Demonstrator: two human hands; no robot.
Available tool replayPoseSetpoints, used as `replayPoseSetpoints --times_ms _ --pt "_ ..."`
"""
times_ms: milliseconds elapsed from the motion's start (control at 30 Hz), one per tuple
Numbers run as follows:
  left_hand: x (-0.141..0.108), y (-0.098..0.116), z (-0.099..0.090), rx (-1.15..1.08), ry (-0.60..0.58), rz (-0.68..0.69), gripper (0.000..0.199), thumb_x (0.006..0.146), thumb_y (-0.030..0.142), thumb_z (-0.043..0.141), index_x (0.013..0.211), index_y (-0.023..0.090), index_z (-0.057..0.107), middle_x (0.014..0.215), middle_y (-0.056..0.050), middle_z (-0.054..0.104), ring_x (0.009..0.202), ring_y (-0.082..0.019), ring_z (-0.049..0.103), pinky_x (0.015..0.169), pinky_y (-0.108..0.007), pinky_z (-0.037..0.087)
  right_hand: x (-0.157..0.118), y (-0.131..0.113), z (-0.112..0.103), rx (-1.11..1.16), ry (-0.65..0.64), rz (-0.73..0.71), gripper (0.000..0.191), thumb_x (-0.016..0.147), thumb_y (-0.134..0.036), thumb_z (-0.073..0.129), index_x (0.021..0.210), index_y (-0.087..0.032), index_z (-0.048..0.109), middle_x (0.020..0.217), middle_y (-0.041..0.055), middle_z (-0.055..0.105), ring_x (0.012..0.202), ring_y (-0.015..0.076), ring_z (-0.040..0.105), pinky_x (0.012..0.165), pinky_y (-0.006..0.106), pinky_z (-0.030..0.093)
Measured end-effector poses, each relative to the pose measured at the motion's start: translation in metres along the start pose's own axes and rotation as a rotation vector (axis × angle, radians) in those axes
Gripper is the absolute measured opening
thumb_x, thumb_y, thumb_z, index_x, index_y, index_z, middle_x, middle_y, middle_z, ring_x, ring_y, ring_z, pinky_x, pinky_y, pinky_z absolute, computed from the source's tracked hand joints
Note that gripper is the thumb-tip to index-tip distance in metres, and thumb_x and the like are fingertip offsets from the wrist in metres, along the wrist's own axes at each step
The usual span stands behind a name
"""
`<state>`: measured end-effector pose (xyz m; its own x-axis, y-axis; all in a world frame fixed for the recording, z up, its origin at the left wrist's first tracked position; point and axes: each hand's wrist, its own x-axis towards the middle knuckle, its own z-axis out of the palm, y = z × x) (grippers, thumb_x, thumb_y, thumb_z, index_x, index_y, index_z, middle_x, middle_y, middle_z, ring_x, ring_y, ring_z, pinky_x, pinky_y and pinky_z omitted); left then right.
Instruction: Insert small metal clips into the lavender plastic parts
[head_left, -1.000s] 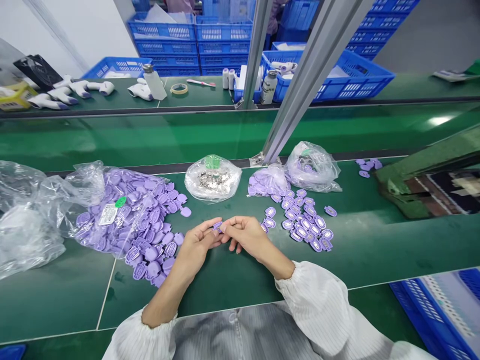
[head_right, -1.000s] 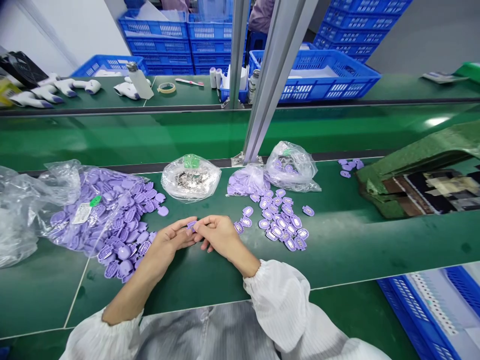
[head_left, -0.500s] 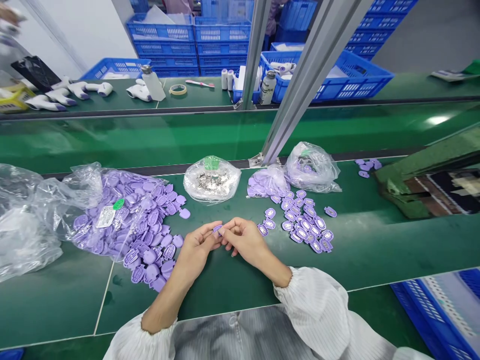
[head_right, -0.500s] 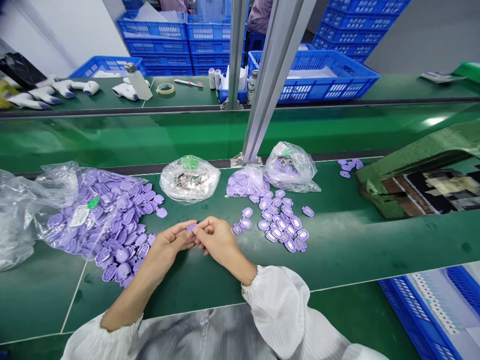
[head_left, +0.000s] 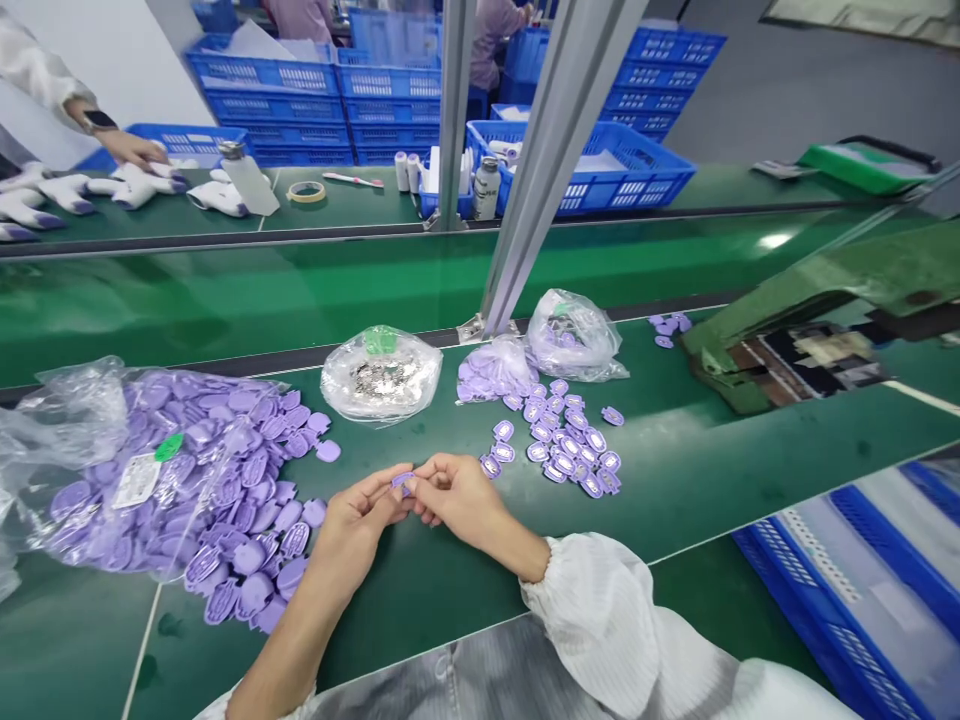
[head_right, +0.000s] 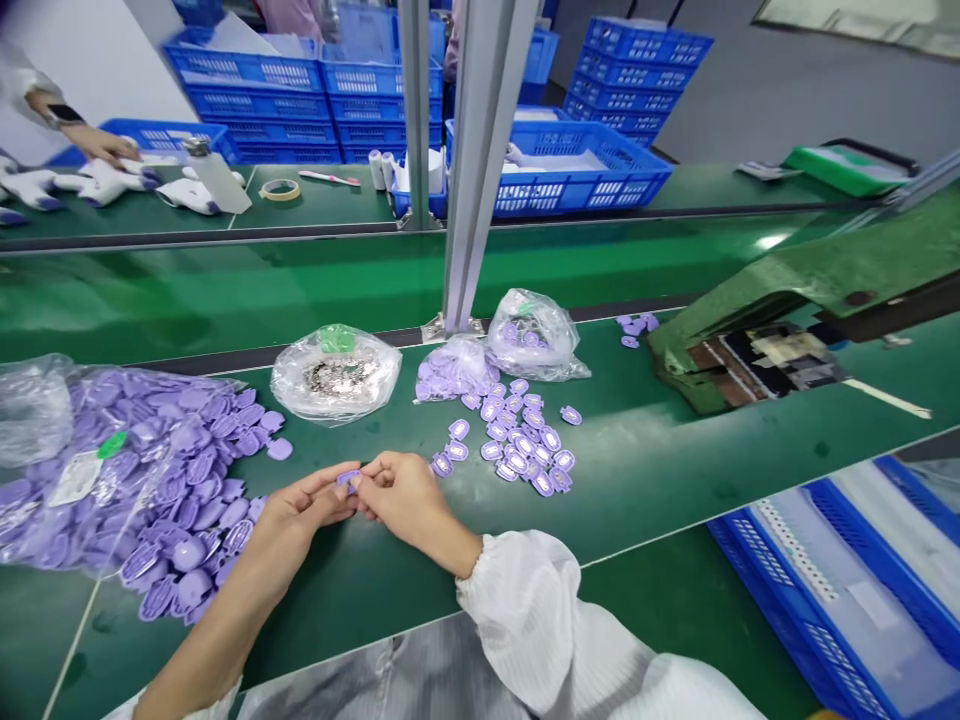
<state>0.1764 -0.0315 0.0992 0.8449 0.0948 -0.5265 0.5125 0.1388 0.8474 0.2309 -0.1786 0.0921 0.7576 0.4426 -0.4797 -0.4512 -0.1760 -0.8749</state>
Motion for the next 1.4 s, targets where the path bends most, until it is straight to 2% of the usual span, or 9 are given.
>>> replayPoseSetpoints --times_ms 200,367,533,667,833,1033,1200,1333,1400 --pt "-0.005 -0.010 0.003 0.091 -0.064 0.095 0.051 0.082 0.044 0.062 0.126 0.016 0.061 0.112 -0.010 0.071 0.097 -0.020 0.068 0.089 -0.031 0.053 -0.008 0.001 -0.010 -0.118 -0.097 0.014 0.032 0.078 -0.046 0.064 0.081 -0.015 0.058 0.064 -0.0012 0.059 0.050 0.0066 0.053 0.041 0.015 0.040" --pt "-0.033 -0.001 0.007 0.503 0.127 0.271 0.046 0.089 0.041 0.052 0.134 0.030 0.055 0.123 -0.005 0.067 0.077 -0.019 0.068 0.071 -0.030 0.053 -0.013 -0.002 -0.030 -0.554 0.022 -0.045 0.032 0.081 -0.048 0.059 0.072 -0.016 0.059 0.060 -0.0004 0.059 0.048 0.0072 0.049 0.045 0.018 0.033" --pt "-0.066 0.006 -0.036 0.881 0.344 0.343 0.033 0.090 0.041 0.050 0.116 0.031 0.068 0.107 -0.002 0.073 0.079 -0.020 0.068 0.069 -0.026 0.048 -0.010 -0.005 -0.081 -0.821 0.280 -0.096 0.039 0.079 -0.058 0.058 0.077 -0.019 0.061 0.058 0.0010 0.059 0.051 0.0118 0.051 0.049 0.022 0.030" --pt "-0.073 0.002 -0.069 1.187 0.556 0.255 0.040 0.093 0.042 0.045 0.128 0.029 0.060 0.105 -0.003 0.071 0.066 -0.017 0.065 0.050 -0.023 0.039 -0.014 -0.006 -0.110 -0.904 0.420 -0.072 0.041 0.076 -0.056 0.062 0.094 -0.020 0.057 0.053 -0.0024 0.053 0.049 0.0137 0.050 0.049 0.023 0.030" --pt "-0.055 -0.002 -0.055 1.551 0.438 0.407 0.038 0.096 0.035 0.042 0.130 0.027 0.058 0.118 -0.006 0.064 0.074 -0.016 0.066 0.049 -0.024 0.037 -0.006 -0.035 -0.070 -0.907 0.371 -0.356 0.028 0.087 -0.048 0.054 0.089 -0.021 0.062 0.072 0.0007 0.065 0.063 0.0124 0.059 0.059 0.022 0.037" --pt "-0.031 0.002 -0.046 1.900 0.209 0.528 0.047 0.085 0.001 0.044 0.125 0.020 0.061 0.106 -0.006 0.066 0.088 -0.019 0.066 0.067 -0.027 0.049 0.068 -0.082 0.001 -1.195 0.260 -0.516 0.029 0.095 -0.029 0.042 0.109 -0.020 0.066 0.113 0.0094 0.063 0.094 0.0201 0.064 0.077 0.028 0.045" --pt "-0.017 -0.002 -0.051 1.941 0.338 0.718 0.035 0.094 0.013 0.039 0.120 0.014 0.063 0.093 -0.007 0.068 0.078 -0.017 0.066 0.068 -0.029 0.047 0.100 -0.086 0.013 -1.233 0.211 -0.482 0.027 0.092 -0.020 0.044 0.098 -0.010 0.068 0.112 0.0157 0.062 0.094 0.0245 0.064 0.082 0.034 0.048" --pt "-0.015 -0.004 -0.051 1.846 0.457 0.738 0.034 0.095 0.016 0.039 0.117 0.015 0.065 0.092 -0.008 0.069 0.079 -0.018 0.065 0.067 -0.028 0.043 0.089 -0.084 0.007 -1.196 0.235 -0.487 0.029 0.097 -0.023 0.038 0.106 -0.018 0.065 0.111 0.0081 0.065 0.104 0.0211 0.062 0.088 0.031 0.047" --pt "-0.016 -0.002 -0.048 1.697 0.403 0.737 0.033 0.095 0.020 0.039 0.114 0.016 0.066 0.092 -0.009 0.068 0.076 -0.019 0.064 0.060 -0.029 0.040 0.078 -0.091 0.002 -1.175 0.238 -0.441 0.029 0.098 -0.027 0.036 0.110 -0.024 0.062 0.111 0.0013 0.067 0.103 0.0171 0.062 0.086 0.027 0.046"
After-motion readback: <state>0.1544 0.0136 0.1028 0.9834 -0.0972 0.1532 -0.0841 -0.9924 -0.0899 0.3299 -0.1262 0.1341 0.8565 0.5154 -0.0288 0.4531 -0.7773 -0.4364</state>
